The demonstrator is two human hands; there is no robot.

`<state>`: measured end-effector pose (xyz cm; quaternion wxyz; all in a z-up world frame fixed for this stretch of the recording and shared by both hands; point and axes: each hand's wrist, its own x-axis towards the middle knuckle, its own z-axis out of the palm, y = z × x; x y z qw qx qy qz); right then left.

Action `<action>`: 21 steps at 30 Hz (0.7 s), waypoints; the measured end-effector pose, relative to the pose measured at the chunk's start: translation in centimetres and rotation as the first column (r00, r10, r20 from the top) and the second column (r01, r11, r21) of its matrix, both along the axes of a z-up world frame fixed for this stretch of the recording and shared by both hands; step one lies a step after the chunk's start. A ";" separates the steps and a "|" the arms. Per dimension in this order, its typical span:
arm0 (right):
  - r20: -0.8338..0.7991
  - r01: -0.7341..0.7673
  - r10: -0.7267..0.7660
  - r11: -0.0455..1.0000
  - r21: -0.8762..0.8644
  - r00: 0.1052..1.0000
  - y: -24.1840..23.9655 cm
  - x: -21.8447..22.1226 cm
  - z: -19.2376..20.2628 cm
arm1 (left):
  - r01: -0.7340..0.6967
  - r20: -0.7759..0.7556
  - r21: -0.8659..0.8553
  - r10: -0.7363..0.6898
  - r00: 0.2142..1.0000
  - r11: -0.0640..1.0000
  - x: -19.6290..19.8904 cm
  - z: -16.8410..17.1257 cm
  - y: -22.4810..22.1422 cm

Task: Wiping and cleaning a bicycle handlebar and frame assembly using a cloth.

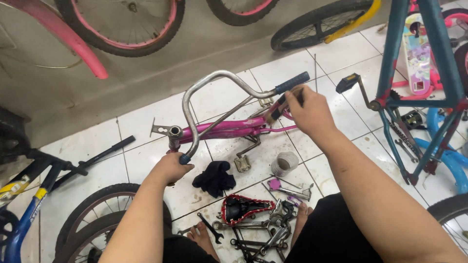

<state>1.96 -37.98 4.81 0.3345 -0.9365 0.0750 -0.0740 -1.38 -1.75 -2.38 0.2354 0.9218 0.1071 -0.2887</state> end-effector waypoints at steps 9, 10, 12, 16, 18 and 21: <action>-0.340 -0.172 0.129 0.980 -0.098 0.931 -3.0 -1.4 -7.7 | -0.073 -0.017 -0.082 0.072 0.997 0.994 -0.1 0.2 0.3; -0.343 -0.170 0.126 0.981 -0.099 0.931 -3.5 -1.3 -9.0 | -0.071 -0.020 -0.083 0.070 0.997 0.994 -0.1 0.2 0.2; -0.430 -0.198 0.123 0.971 -0.134 0.894 -4.2 -1.0 -11.8 | -0.091 -0.006 -0.094 0.091 0.996 0.991 -0.2 0.3 0.2; -0.479 -0.241 0.144 0.959 -0.148 0.866 -5.5 -0.4 -16.4 | -0.095 -0.013 -0.096 0.094 0.995 0.991 -0.2 1.1 0.0; -0.495 -0.240 0.122 0.954 -0.182 0.860 -6.5 -0.1 -19.2 | -0.087 -0.027 -0.095 0.085 0.996 0.992 -0.5 2.4 -0.6; -0.517 -0.252 0.100 0.939 -0.233 0.850 -7.5 0.5 -20.7 | -0.082 -0.011 -0.099 0.082 0.997 0.992 -0.6 2.0 -0.5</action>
